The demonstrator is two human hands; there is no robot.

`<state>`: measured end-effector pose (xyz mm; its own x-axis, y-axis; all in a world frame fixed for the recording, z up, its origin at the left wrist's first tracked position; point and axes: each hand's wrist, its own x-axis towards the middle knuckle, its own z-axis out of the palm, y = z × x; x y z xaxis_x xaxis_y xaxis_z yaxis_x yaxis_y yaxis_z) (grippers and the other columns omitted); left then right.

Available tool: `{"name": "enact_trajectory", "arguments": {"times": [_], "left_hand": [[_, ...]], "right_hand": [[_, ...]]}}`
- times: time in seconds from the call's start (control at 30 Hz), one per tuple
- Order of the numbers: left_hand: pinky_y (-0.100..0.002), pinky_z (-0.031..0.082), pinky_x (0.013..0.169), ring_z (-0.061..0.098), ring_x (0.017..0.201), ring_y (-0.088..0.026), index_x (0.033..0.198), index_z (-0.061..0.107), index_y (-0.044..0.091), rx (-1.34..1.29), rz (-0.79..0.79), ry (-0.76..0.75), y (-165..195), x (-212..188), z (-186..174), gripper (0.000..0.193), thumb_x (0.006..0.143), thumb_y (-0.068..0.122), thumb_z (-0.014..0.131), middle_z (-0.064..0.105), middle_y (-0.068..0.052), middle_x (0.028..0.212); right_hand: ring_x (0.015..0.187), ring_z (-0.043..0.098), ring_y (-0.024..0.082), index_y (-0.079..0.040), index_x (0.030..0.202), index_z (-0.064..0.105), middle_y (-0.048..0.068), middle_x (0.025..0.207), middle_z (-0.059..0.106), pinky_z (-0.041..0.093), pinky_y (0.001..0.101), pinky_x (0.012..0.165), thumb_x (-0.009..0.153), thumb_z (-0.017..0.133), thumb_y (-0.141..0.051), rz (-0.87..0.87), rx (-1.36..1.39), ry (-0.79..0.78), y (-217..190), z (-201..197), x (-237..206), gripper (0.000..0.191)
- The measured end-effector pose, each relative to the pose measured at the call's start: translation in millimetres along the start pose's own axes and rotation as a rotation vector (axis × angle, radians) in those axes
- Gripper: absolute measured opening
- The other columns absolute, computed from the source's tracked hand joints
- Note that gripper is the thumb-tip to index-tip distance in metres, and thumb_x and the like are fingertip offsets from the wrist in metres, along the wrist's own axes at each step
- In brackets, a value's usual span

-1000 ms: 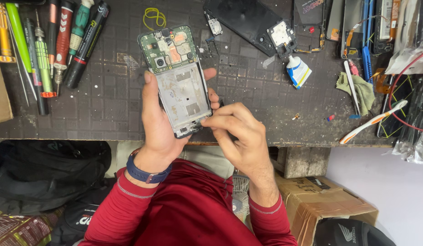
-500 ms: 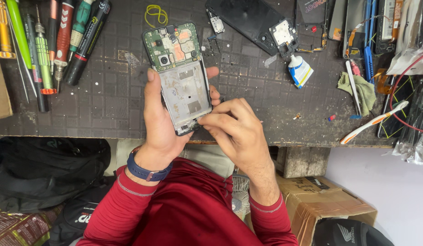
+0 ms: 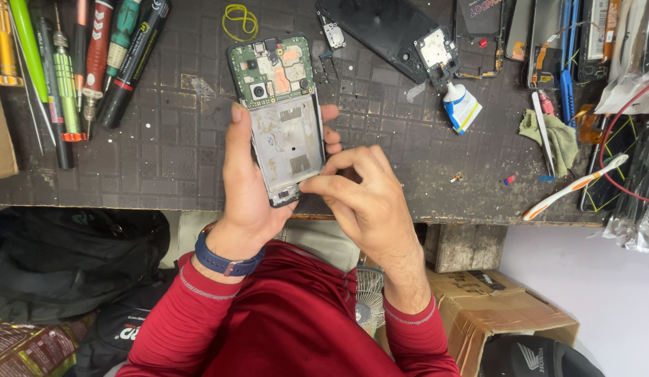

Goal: The person disassembles a smartphone, removes the motherboard and camera module, and handles various internal components and tools on a cluttered workbench. The person then reassembles the phone by reconnecting cables and placing components back into the chassis.

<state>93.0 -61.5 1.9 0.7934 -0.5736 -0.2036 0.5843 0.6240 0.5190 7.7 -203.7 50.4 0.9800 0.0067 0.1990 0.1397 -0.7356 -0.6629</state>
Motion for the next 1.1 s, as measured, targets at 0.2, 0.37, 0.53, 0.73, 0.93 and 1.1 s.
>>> {"name": "enact_trajectory", "arguments": {"times": [0.2,0.37,0.53,0.73,0.93,1.1], "left_hand": [[-0.045,0.059,0.095,0.069,0.106,-0.029,0.142,0.055,-0.004,-0.024,0.009,-0.011,0,-1,-1,0.078,0.109,0.061,0.029,0.066,-0.022,0.132],[-0.045,0.059,0.094,0.069,0.105,-0.028,0.141,0.056,-0.005,-0.028,0.004,0.001,-1,-1,-1,0.080,0.107,0.063,0.029,0.067,-0.021,0.131],[-0.044,0.058,0.093,0.069,0.102,-0.028,0.137,0.059,-0.009,-0.016,-0.011,0.009,-2,-1,-1,0.086,0.106,0.066,0.029,0.069,-0.020,0.119],[-0.045,0.059,0.097,0.070,0.102,-0.028,0.137,0.059,-0.010,-0.007,-0.023,-0.001,-4,-3,-2,0.090,0.105,0.069,0.030,0.068,-0.018,0.110],[-0.045,0.058,0.100,0.069,0.104,-0.027,0.140,0.057,-0.009,0.008,-0.018,0.007,-5,-2,-2,0.090,0.104,0.070,0.031,0.067,-0.018,0.118],[-0.045,0.057,0.100,0.066,0.114,-0.025,0.145,0.052,-0.004,0.040,0.019,0.050,-5,-2,-2,0.085,0.103,0.068,0.032,0.065,-0.020,0.136]], "right_hand": [[0.098,0.058,0.027,-0.014,0.106,0.075,0.004,0.103,0.062,0.050,0.0375,0.086,0.080,0.082,-0.001,-0.019,-0.002,0.025,0,2,1,0.030],[0.096,0.059,0.026,-0.014,0.104,0.075,0.004,0.103,0.061,0.051,0.0368,0.085,0.079,0.081,-0.001,-0.030,0.002,0.021,0,2,0,0.029],[0.092,0.059,0.025,-0.013,0.101,0.074,0.002,0.100,0.064,0.049,0.0378,0.082,0.080,0.082,-0.003,-0.069,-0.047,0.028,-2,3,2,0.024],[0.088,0.060,0.023,-0.014,0.100,0.075,0.000,0.097,0.067,0.048,0.0370,0.080,0.079,0.083,-0.005,-0.105,-0.080,0.024,-1,1,4,0.023],[0.079,0.060,0.016,-0.010,0.105,0.068,-0.001,0.093,0.071,0.048,0.0332,0.074,0.085,0.086,-0.007,0.029,-0.057,0.071,-2,8,-2,0.027],[0.079,0.060,0.012,-0.003,0.121,0.051,0.004,0.094,0.067,0.052,0.0269,0.072,0.088,0.086,-0.010,0.258,0.145,0.133,0,18,-3,0.049]]}}
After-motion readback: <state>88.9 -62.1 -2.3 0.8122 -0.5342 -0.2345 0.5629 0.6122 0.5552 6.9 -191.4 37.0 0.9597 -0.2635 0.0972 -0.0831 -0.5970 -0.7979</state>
